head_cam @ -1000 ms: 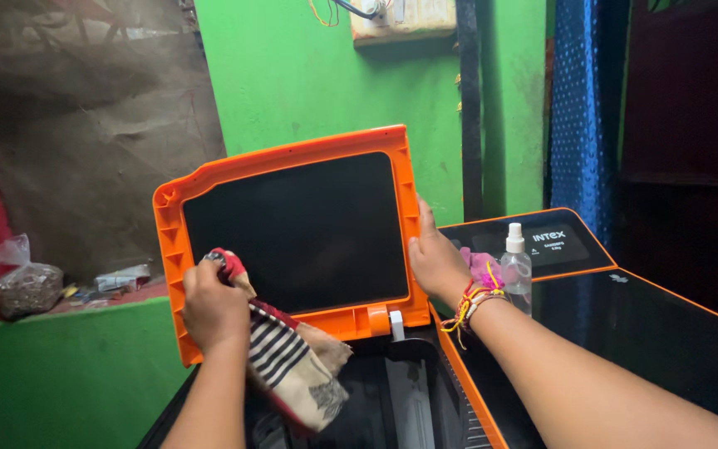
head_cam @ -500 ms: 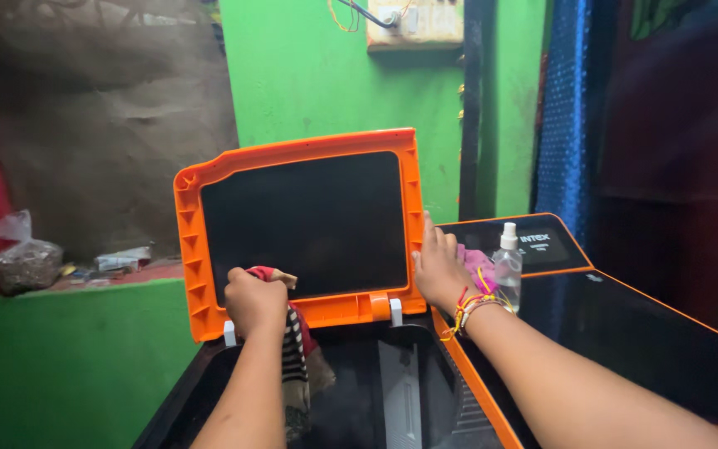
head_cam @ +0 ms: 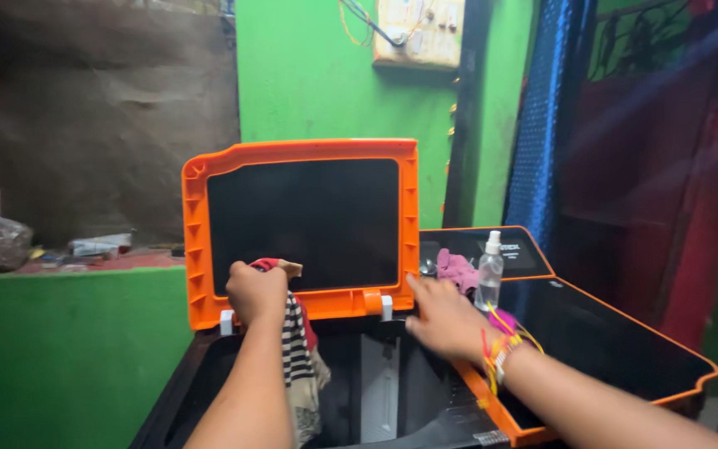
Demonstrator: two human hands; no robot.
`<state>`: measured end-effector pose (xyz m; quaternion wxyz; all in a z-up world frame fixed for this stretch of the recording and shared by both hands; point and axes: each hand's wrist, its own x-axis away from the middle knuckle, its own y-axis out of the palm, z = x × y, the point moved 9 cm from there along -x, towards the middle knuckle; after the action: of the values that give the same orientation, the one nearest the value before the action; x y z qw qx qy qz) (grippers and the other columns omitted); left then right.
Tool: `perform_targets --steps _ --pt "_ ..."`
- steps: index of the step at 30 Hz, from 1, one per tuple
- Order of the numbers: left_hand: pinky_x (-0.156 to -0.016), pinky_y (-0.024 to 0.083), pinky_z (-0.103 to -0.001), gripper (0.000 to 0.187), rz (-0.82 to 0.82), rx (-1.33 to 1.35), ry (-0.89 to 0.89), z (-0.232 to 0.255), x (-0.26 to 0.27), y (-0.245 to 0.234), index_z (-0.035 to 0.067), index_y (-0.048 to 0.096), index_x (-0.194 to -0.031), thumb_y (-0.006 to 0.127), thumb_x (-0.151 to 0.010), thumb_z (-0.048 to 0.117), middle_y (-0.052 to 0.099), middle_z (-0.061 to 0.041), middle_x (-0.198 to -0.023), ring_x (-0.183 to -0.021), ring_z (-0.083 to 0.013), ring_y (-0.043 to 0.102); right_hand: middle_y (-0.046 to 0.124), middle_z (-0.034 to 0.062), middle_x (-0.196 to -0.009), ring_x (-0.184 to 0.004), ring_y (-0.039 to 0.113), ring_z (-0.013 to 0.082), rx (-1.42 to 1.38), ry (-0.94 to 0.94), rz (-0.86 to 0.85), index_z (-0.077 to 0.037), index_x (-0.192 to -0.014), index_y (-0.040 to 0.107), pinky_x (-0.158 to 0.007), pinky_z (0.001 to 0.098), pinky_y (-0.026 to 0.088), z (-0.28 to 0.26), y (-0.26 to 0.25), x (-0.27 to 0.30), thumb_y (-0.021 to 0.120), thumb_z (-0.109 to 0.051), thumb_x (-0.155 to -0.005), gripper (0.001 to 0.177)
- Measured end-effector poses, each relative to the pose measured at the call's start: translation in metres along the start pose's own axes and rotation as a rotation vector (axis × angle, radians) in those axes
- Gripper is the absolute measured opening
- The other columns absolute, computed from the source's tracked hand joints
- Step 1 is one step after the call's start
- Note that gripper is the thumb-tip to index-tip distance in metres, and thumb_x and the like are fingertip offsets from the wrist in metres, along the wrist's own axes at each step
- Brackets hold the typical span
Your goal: The person wipes the inside of an orange plastic lid and the top surface of a black electronic device using a patterned cloth and a pink cloth. The person switches between cloths and wipes different sections of the device's top surface.
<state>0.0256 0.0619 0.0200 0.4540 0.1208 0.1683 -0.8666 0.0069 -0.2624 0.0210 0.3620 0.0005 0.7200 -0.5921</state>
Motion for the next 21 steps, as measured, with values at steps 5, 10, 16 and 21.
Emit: perform_targets --steps 5,10,16,21 --pt "-0.095 0.055 -0.049 0.033 -0.027 0.027 0.040 -0.003 -0.011 0.016 -0.005 0.067 -0.109 0.070 -0.081 0.013 0.072 -0.028 -0.110 -0.105 -0.0425 0.071 0.057 0.0196 -0.133 -0.129 0.052 0.0361 -0.144 -0.003 -0.181 -0.008 -0.145 0.045 -0.106 0.0428 0.042 -0.029 -0.027 0.063 0.076 -0.033 -0.086 0.071" --pt "-0.085 0.057 -0.043 0.016 -0.227 0.111 0.368 0.054 0.019 0.062 0.002 0.073 -0.084 0.075 -0.070 0.009 0.075 -0.021 -0.088 -0.091 -0.0368 0.075 0.068 0.0117 -0.127 -0.109 0.071 0.0251 -0.606 0.273 0.110 -0.010 -0.146 0.043 -0.095 0.0354 0.055 0.006 -0.050 0.064 0.068 -0.031 -0.087 0.068" --pt "-0.048 0.048 -0.029 0.014 -1.167 0.305 0.247 0.095 0.167 0.155 0.005 0.068 -0.081 0.075 -0.075 -0.006 0.071 -0.007 -0.071 -0.059 -0.0139 0.066 0.063 0.0098 -0.124 -0.107 0.067 0.0179 -1.053 0.115 0.204 -0.014 -0.154 0.020 -0.095 0.0325 0.053 0.021 -0.038 0.060 0.073 -0.019 -0.086 0.086" --pt "-0.054 0.058 -0.035 0.022 -1.255 0.354 0.076 0.104 0.190 0.147 0.000 0.074 -0.085 0.056 -0.074 -0.004 0.074 -0.013 -0.068 -0.058 -0.0228 0.071 0.072 0.0107 -0.106 -0.097 0.070 0.0179 -0.945 0.288 0.237 -0.014 -0.133 0.055 -0.086 0.0323 0.055 0.051 -0.022 0.058 0.060 -0.014 -0.091 0.043"
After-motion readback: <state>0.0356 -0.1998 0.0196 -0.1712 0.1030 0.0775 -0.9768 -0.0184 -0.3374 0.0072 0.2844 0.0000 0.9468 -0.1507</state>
